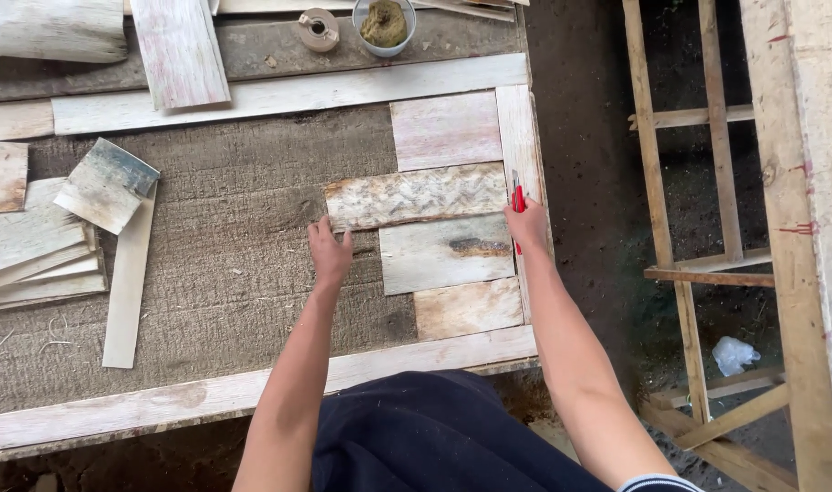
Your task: Cutting thin wood veneer pieces with a utility knife and arranging them on a wooden frame
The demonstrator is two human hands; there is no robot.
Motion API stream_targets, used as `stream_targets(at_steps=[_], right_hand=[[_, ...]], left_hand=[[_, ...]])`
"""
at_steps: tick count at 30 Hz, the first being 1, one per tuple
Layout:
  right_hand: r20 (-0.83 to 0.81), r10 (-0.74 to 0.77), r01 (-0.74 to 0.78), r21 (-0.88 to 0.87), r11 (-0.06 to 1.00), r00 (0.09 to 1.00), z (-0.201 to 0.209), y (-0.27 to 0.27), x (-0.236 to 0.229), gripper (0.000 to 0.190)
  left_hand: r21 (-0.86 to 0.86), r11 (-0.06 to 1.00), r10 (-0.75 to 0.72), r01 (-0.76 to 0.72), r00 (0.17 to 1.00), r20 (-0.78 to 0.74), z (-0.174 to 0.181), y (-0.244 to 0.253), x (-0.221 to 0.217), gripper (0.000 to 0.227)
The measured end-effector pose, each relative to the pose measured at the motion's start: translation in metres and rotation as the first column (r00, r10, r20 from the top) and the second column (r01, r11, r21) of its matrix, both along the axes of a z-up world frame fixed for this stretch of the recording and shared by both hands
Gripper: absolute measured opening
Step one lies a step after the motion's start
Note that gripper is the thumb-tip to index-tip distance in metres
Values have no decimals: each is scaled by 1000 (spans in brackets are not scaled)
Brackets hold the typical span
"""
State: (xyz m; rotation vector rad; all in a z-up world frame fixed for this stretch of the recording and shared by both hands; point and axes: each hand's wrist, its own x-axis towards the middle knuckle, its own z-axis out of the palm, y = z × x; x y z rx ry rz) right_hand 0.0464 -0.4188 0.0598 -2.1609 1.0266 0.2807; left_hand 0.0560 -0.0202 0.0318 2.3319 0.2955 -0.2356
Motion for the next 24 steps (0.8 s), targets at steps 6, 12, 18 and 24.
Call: stream_targets(at_steps=[6, 12, 18, 24], right_hand=[[-18, 2, -2, 5, 1000, 1000, -24, -10, 1, 29], [-14, -19, 20, 27, 999, 1000, -10, -4, 3, 25], [43, -43, 39, 80, 996, 998, -5, 0, 6, 26], [56, -46, 39, 126, 991, 997, 1, 2, 5, 25]], left_hand=[[-12, 999, 48, -48, 998, -28, -19, 3, 5, 43], [-103, 989, 97, -102, 994, -53, -37, 11, 12, 39], [-108, 987, 114, -116, 993, -30, -43, 13, 15, 43], [-16, 990, 143, -143, 988, 65, -63, 7, 12, 51]])
